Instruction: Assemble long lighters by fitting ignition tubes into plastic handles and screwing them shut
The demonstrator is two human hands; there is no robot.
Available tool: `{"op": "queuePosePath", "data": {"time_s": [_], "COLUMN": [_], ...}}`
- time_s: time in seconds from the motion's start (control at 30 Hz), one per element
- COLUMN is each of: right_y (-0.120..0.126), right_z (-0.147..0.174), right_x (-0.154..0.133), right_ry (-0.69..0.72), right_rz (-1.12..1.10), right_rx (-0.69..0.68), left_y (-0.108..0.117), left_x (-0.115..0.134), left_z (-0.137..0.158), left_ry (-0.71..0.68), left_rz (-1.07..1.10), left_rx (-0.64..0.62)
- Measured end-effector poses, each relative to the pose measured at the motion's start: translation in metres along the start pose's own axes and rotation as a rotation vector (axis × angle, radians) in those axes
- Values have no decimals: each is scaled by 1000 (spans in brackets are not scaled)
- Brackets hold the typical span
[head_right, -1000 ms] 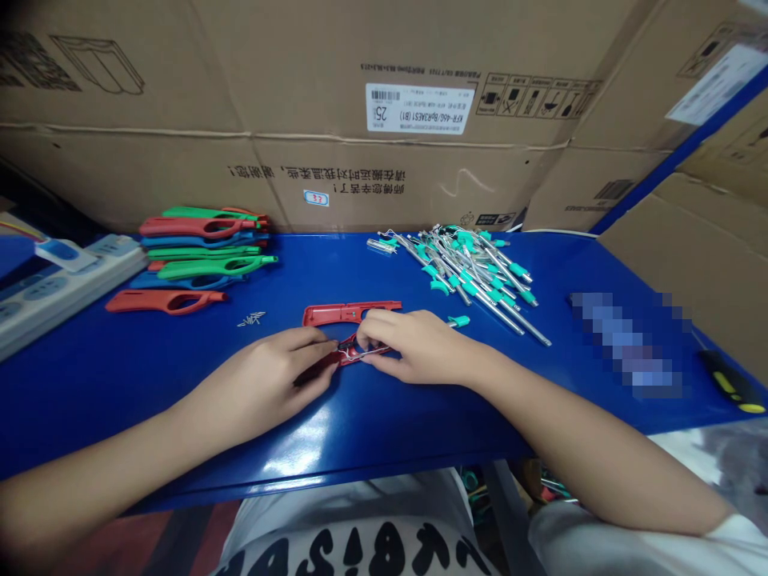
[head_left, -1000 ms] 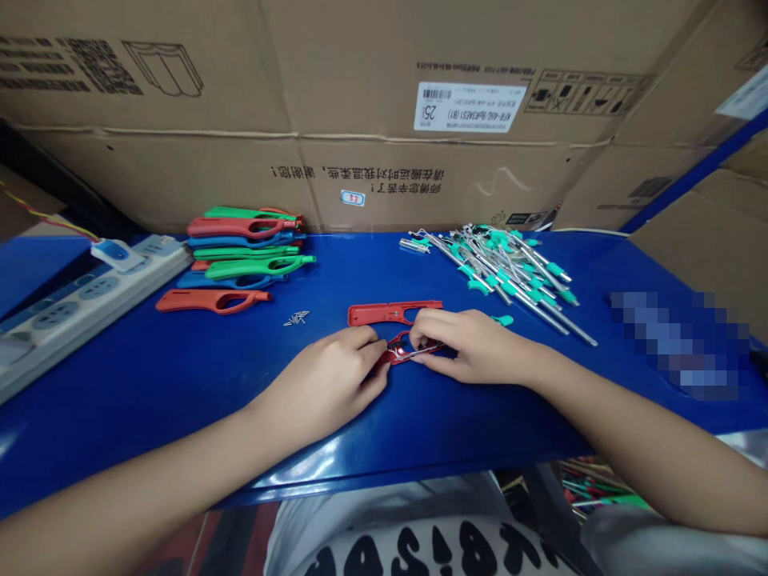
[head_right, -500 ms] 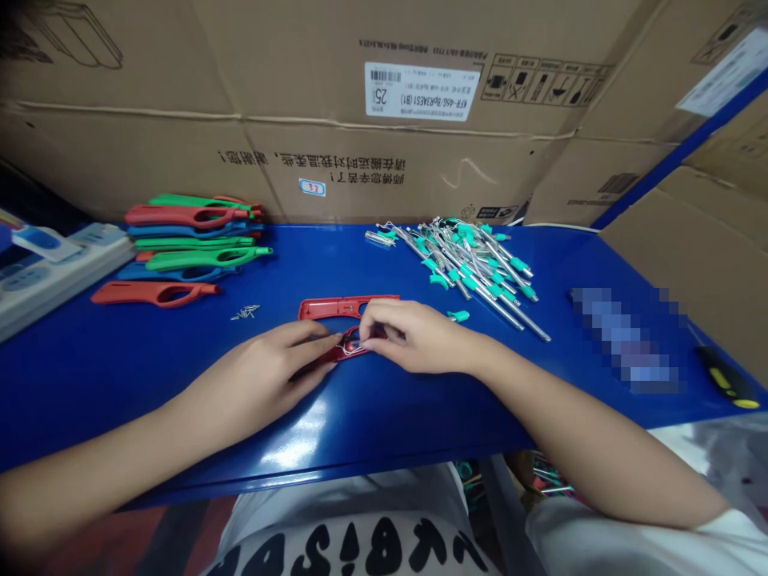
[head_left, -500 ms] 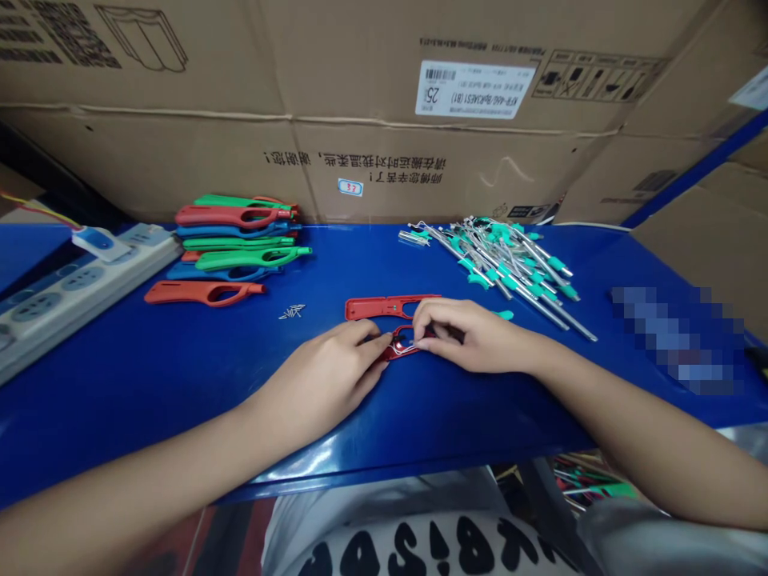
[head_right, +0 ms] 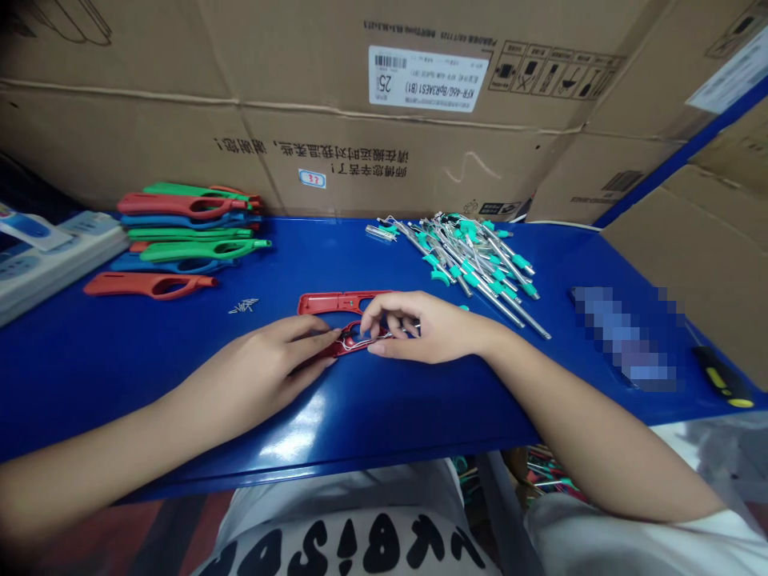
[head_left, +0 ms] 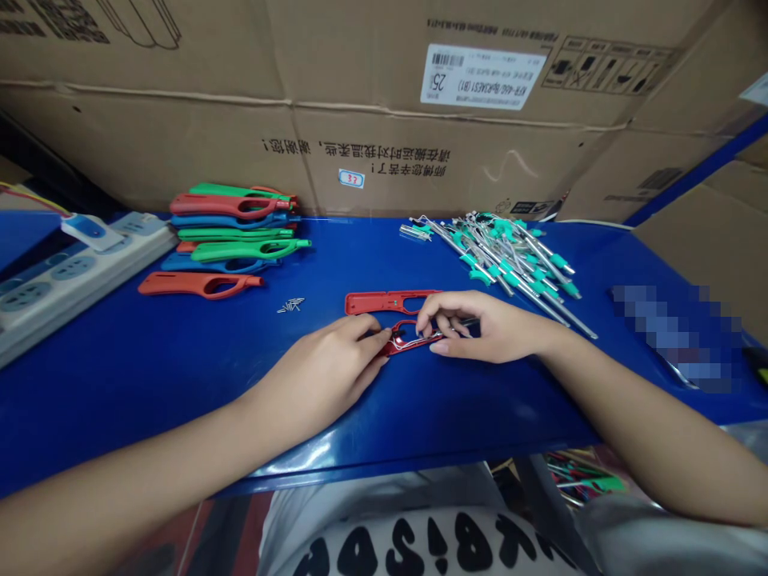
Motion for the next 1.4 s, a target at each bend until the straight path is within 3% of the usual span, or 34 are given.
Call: {"op": "queuePosePath", "data": {"time_s": [0.23, 0.5, 1.07, 1.4], "right_y": [12, 5, -7, -7], "right_z": [11, 11, 8, 8], "right_x": [-7, -8, -16, -14], "right_ry": [21, 26, -132, -102], "right_rz": [296, 486, 600, 580], "right_rx": [90, 87, 114, 84], "left_y": [1, -1, -1, 0], "left_x": [1, 0, 1, 2], "left_z": [0, 1, 0, 0], "left_ry": [2, -5, -6, -16], "left_rz": [-15, -24, -16, -28], "left_rx": [-5, 17, 15, 28]}}
Point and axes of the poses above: each hand's wrist, its own z-axis away from the middle knuckle, its own y-axis out of the back of the hand, x = y × z, the point moved 2 cm from there along -z, towards the middle knuckle, and after that the axes turned 7 degrees about -y, right-handed, at the moved point
